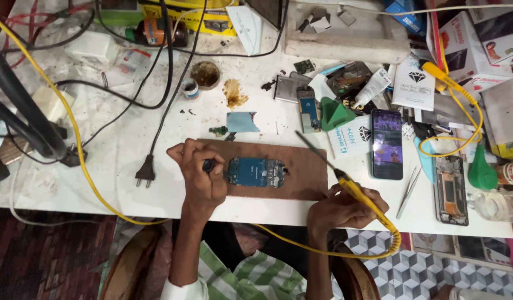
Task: The person uses a soldering iron and solder wire to work on a small blue circuit board placed on a wooden board. They repeatedly apply heat and solder to specific points on the board while holding the components steady.
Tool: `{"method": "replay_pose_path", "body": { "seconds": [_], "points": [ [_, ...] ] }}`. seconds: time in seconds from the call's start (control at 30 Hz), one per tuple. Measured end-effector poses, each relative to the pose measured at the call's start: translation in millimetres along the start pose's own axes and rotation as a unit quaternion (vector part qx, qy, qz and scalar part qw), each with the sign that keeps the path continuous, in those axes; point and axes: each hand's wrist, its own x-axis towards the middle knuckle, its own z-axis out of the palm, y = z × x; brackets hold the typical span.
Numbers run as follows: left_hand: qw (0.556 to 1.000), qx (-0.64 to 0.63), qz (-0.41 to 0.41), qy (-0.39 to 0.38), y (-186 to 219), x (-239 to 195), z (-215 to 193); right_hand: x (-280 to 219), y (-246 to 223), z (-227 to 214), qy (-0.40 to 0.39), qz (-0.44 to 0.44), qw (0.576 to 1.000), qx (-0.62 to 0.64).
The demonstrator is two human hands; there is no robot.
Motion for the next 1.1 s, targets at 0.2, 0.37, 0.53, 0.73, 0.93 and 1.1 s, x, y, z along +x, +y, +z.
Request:
{"method": "replay_pose_path", "body": {
  "seconds": [0.2,0.37,0.53,0.73,0.93,1.1],
  "points": [
    [1.0,-0.005,-0.002,-0.005,-0.3,-0.2,-0.4,-9.2,16.1,-19.8,0.009,0.01,0.996,0.085],
    [0.999,-0.032,-0.015,-0.009,0.5,1.2,-0.4,-16.0,13.2,-19.6,-0.072,-0.06,0.992,0.079],
    [0.997,-0.069,-0.037,-0.014,-1.0,1.4,0.6,-17.6,13.6,-21.2,-0.035,-0.097,0.981,-0.164],
    [0.999,-0.049,-0.002,0.006,1.3,6.4,-0.3,-8.7,29.5,-30.1,0.004,-0.083,0.996,-0.036],
    [0.999,-0.044,-0.008,0.001,4.2,10.2,-2.3,-0.4,31.6,-29.4,0.084,-0.065,0.99,-0.094],
    [0.999,-0.036,-0.006,0.003,3.7,9.7,-2.8,1.4,26.0,-24.3,0.069,-0.04,0.994,-0.071]
  ]
}}
